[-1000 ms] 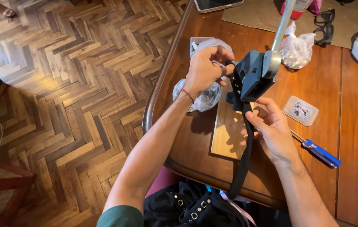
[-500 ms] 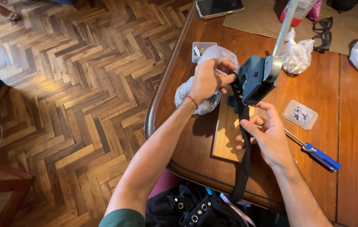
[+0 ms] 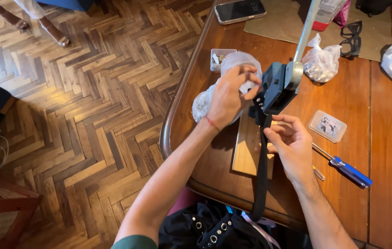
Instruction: Attaching metal studs to a leather strap using a manual hand press
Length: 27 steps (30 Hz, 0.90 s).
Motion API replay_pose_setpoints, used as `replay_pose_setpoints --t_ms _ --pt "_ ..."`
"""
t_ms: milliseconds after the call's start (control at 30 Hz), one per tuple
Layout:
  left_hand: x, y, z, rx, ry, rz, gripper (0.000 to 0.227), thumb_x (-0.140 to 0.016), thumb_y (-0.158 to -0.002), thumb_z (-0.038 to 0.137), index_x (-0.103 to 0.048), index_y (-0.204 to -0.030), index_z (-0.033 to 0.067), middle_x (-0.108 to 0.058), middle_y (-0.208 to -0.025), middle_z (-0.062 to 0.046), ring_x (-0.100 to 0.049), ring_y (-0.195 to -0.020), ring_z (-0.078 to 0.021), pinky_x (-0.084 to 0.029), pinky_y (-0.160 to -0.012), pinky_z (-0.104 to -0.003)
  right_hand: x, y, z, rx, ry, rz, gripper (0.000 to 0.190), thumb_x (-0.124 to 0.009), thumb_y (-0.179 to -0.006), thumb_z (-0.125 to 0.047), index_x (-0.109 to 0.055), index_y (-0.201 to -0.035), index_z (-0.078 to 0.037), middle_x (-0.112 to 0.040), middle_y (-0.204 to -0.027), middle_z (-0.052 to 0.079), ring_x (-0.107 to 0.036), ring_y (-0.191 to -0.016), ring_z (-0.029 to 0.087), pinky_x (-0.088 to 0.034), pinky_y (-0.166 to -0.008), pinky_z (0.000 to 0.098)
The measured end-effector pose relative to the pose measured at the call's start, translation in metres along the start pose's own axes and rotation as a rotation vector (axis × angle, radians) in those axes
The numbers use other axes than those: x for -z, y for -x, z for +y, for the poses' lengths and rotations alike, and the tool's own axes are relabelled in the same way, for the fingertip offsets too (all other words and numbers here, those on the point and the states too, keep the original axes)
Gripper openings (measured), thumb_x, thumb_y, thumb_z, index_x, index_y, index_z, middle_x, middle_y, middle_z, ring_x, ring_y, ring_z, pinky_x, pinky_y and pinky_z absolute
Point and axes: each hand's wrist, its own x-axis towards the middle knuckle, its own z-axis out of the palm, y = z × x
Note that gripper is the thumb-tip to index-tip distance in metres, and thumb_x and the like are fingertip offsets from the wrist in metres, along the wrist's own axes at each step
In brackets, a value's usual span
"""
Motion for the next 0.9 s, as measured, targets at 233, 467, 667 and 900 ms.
replay_pose_setpoints --t_ms 233,467,667,900 --pt "0.003 0.053 0.022 -0.025 0.043 -0.178 0.020 -0.079 -0.112 0.032 -0.084 -0.129 0.0246 -0.080 -0.141 -0.002 -0.078 -0.134 -0.0310 -0.070 -0.104 -0.046 0.007 -0.007 0.017 -0.047 -0.080 0.034 0.053 -0.091 -0.100 -0.002 -0.062 -0.143 -0.009 -0.081 -0.099 0.015 -0.080 -0.076 0.018 -0.072 -0.056 0.0348" --pt "0.003 0.054 0.027 -0.065 0.148 -0.213 0.030 -0.087 -0.106 0.035 -0.086 -0.125 0.0123 -0.087 -0.130 -0.016 -0.082 -0.128 -0.0428 -0.068 -0.104 -0.053 0.008 -0.005 0.014 -0.095 -0.094 0.003 0.048 -0.091 -0.102 -0.005 -0.060 -0.139 -0.012 -0.083 -0.095 0.014 -0.081 -0.073 0.017 -0.070 -0.056 0.0288" --pt "-0.006 0.055 0.022 -0.067 0.123 -0.186 0.031 -0.092 -0.101 0.040 -0.086 -0.124 0.0198 -0.088 -0.125 -0.008 -0.083 -0.127 -0.0352 -0.067 -0.105 -0.048 0.021 -0.007 -0.012 -0.107 0.010 -0.092 0.052 -0.086 -0.106 -0.014 -0.060 -0.152 -0.013 -0.084 -0.104 0.016 -0.083 -0.084 0.019 -0.072 -0.065 0.0314" --pt "0.013 0.048 0.054 -0.064 0.006 -0.261 0.046 -0.077 -0.105 0.050 -0.083 -0.122 0.0083 -0.085 -0.123 -0.009 -0.082 -0.110 -0.0279 -0.065 -0.097 -0.042 0.033 -0.058 -0.139 0.249 0.418 -0.027 0.016 -0.077 -0.120 0.004 -0.072 -0.133 -0.004 -0.083 -0.111 0.013 -0.081 -0.095 0.019 -0.061 -0.061 0.0309"
